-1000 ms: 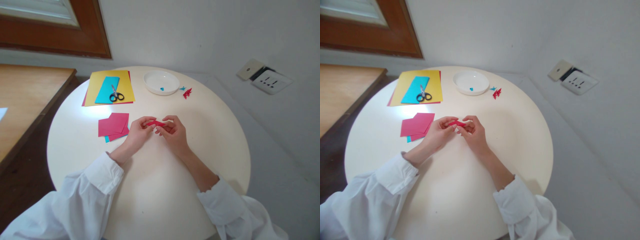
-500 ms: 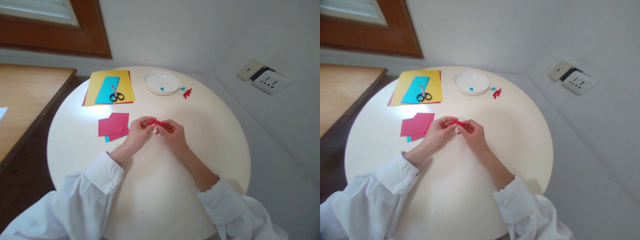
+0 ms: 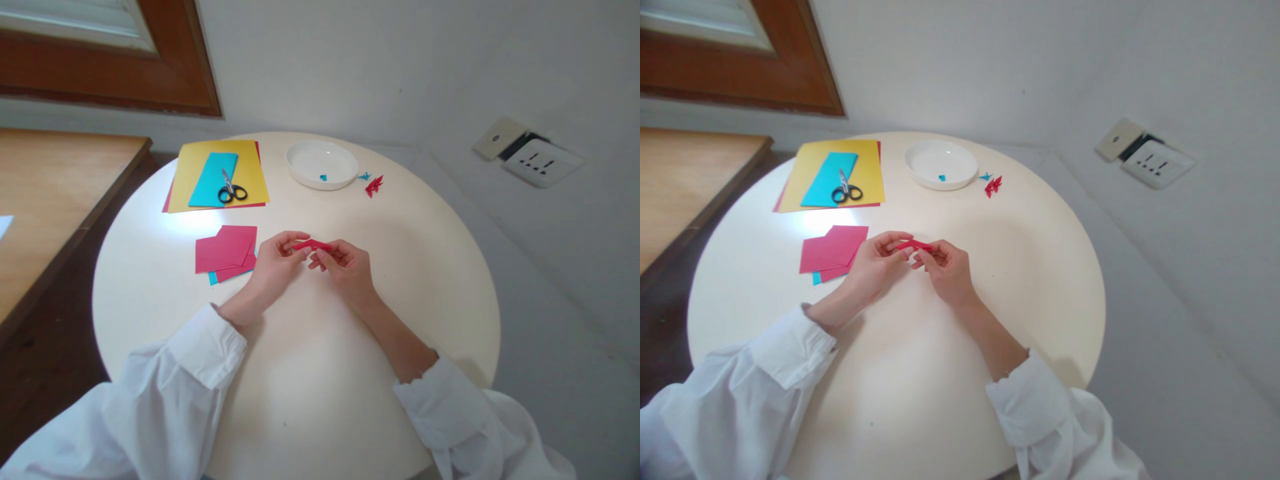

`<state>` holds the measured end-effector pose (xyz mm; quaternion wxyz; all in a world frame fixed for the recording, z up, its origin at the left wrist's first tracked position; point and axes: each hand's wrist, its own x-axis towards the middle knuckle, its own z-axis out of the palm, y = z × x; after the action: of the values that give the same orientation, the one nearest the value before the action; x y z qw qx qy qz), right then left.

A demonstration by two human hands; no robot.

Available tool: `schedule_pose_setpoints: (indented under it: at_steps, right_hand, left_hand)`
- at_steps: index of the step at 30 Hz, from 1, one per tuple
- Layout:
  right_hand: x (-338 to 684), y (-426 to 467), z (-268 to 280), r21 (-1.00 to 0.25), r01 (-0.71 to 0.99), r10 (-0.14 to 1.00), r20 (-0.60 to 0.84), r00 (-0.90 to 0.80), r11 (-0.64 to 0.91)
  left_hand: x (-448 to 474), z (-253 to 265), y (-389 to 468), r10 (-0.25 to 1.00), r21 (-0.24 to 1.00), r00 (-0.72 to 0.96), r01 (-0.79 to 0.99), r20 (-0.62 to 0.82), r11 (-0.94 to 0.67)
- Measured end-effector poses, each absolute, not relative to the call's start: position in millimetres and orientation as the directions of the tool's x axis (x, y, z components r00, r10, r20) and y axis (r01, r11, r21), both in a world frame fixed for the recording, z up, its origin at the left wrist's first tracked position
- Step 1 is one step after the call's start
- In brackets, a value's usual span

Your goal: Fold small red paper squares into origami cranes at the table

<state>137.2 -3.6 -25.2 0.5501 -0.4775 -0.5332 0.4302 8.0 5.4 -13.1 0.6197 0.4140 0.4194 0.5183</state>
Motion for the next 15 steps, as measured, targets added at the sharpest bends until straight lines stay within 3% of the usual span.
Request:
schedule_pose_setpoints:
  at_steps: [15]
  right_hand:
    - [140.0,0.1,-27.4,-0.99,-0.024,0.989,0.139,0.047,0.14]
  left_hand:
    - [5.3,-8.0,5.7,0.99,0.969,0.115,-0.222,-0.087,0.111]
